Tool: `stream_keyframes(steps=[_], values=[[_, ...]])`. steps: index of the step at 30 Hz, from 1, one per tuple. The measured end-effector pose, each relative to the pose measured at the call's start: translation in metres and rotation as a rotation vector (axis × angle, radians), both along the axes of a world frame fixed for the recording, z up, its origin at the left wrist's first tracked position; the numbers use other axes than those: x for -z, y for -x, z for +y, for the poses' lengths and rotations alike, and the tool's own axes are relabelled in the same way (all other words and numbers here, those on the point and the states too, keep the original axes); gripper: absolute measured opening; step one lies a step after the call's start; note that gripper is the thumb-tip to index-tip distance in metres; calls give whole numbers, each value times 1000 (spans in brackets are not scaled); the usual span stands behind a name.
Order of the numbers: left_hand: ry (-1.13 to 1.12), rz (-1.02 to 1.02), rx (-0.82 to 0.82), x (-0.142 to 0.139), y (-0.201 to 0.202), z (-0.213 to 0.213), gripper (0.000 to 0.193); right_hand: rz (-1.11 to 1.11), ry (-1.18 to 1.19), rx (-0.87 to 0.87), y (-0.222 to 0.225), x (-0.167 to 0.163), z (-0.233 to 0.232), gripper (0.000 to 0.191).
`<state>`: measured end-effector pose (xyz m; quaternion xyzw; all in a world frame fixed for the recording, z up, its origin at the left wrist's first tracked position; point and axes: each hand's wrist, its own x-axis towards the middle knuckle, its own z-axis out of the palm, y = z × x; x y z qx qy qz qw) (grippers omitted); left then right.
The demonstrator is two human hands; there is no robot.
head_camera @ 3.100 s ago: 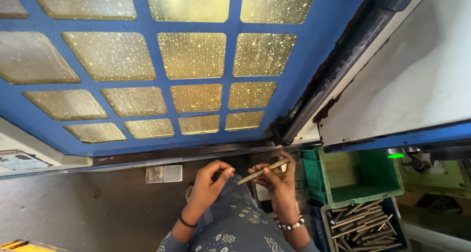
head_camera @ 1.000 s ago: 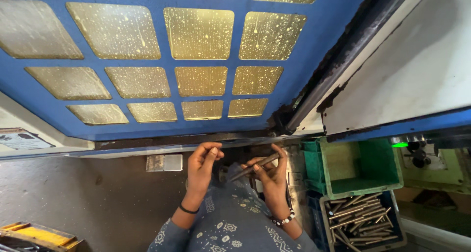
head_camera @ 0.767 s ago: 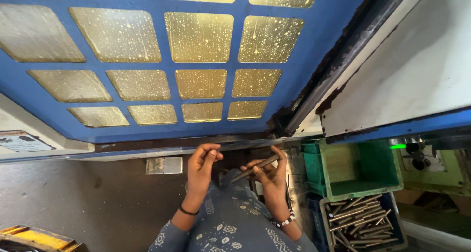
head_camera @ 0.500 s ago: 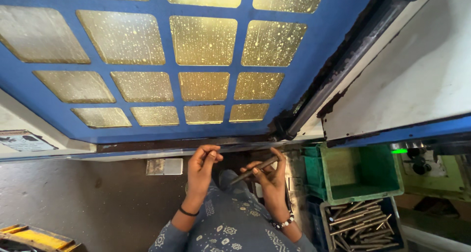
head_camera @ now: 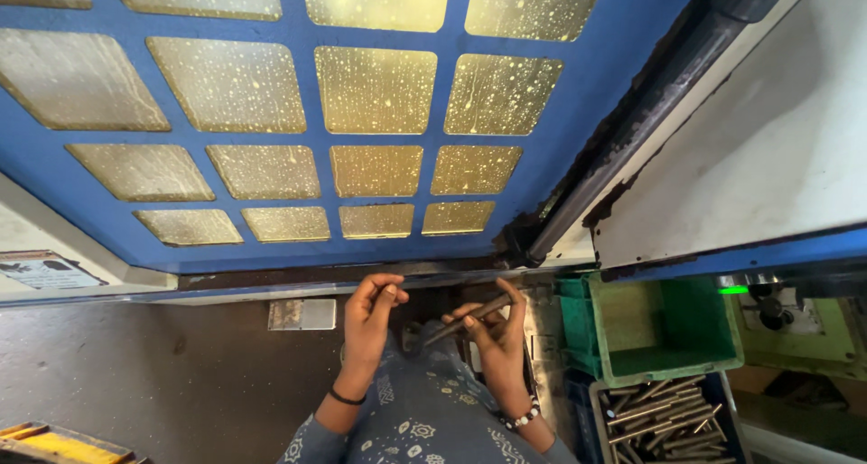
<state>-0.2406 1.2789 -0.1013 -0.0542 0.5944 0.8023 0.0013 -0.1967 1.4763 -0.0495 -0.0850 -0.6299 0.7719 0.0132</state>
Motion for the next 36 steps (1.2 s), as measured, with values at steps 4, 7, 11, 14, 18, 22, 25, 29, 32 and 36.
stream_keyframes(steps=[4,7,11,14,18,22,25,29,32,36], values=[[-27,-19,10,2,2,0,18,102,-110,13,-3,1,-4,72],[-91,-92,14,4,4,-3,21,164,-106,2,-6,-1,-7,73],[-200,-146,9,4,8,-10,26,212,-140,64,-8,-5,-10,80],[-93,-116,41,-3,17,-11,24,240,-179,112,-9,-7,-11,78],[394,174,283,-25,34,-6,17,288,-228,103,-13,-4,-11,74],[599,505,516,-56,54,13,16,320,-298,78,-20,6,-11,73],[516,584,594,-79,68,41,29,330,-310,75,-25,18,-10,74],[295,759,586,-95,75,100,62,299,-409,170,-29,35,-7,76],[269,642,538,-89,84,139,69,311,-359,210,-27,46,-4,74],[421,254,660,-60,104,167,38,299,-313,224,-33,55,1,73]])
